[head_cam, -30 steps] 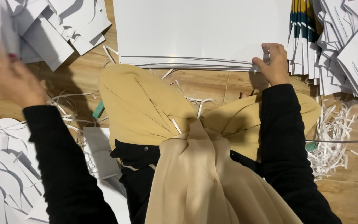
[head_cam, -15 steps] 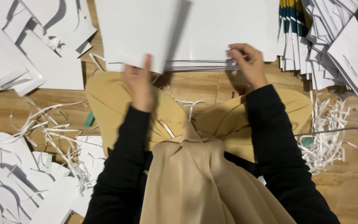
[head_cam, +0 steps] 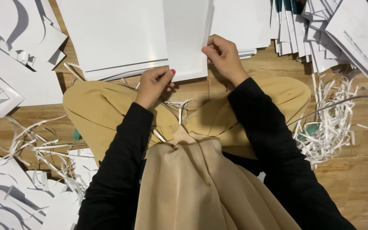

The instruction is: The person sits on the floor and repeatedly inserts a white paper insert into a larger printed cover, then smooths the edges to secure it. The person handles multiple identical units one at a time, stacking the finished items to the side.

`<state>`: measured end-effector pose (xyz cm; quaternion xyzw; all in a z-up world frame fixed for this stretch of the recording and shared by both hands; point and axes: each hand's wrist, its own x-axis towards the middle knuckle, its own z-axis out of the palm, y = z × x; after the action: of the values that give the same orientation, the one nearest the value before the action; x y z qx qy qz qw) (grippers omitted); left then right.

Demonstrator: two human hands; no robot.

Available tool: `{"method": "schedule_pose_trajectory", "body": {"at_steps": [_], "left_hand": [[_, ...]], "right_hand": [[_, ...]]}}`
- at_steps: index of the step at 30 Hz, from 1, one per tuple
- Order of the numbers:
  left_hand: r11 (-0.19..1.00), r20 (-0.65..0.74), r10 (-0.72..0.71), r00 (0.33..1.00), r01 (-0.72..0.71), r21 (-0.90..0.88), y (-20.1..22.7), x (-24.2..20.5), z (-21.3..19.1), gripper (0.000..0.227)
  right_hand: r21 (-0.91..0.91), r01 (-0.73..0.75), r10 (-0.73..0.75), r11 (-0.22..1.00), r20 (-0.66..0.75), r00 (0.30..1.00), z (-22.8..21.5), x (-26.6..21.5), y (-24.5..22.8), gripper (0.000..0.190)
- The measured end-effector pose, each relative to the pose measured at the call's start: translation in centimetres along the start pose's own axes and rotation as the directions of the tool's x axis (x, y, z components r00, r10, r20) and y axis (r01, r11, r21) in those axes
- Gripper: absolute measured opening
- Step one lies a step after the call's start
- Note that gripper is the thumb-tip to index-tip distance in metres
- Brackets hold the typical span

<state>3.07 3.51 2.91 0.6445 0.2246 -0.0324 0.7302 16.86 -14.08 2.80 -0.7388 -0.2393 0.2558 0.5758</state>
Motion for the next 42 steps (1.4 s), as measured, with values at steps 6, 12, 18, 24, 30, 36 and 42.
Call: {"method": "schedule_pose_trajectory", "body": {"at_steps": [6, 12, 18, 24, 30, 36, 42], "left_hand": [[0.989, -0.096, 0.008, 0.995, -0.022, -0.148, -2.9, 0.8, -0.2, 0.018], [0.969, -0.235, 0.013, 0.972, -0.071, -0.237, -3.5, 1.2, -0.7, 0.018], [0.961, -0.277, -0.006, 0.961, -0.071, -0.267, -5.8, 1.9, -0.5, 0.027], [0.978, -0.26, 0.072, 0.963, -0.12, -0.172, -6.6, 2.1, -0.4, 0.023], [0.981, -0.251, 0.113, 0.961, -0.148, -0.125, -6.9, 2.1, -0.3, 0.019], [0.974, -0.241, 0.168, 0.956, -0.199, -0.107, -7.3, 1.8, -0.3, 0.018], [0.967, -0.222, 0.231, 0.947, -0.248, -0.056, -6.4, 1.2, -0.5, 0.019]], "right_hand": [[-0.704, 0.313, -0.496, 0.637, -0.064, 0.866, 1.8, -0.2, 0.5, 0.027], [-0.864, 0.382, -0.708, 0.329, 0.042, 0.705, 4.5, -1.2, 0.3, 0.038], [-0.747, 0.622, -0.809, 0.236, 0.203, 0.551, 5.8, -0.7, 1.0, 0.012], [-0.643, 0.688, -0.763, 0.337, 0.241, 0.6, 6.3, -0.8, 0.3, 0.011], [-0.625, 0.708, -0.755, 0.329, 0.277, 0.595, 6.3, -1.0, -0.2, 0.011], [-0.643, 0.69, -0.759, 0.333, 0.252, 0.6, 6.7, -1.3, -0.3, 0.01], [-0.653, 0.659, -0.728, 0.373, 0.235, 0.645, 6.9, -1.6, -0.3, 0.009]]}}
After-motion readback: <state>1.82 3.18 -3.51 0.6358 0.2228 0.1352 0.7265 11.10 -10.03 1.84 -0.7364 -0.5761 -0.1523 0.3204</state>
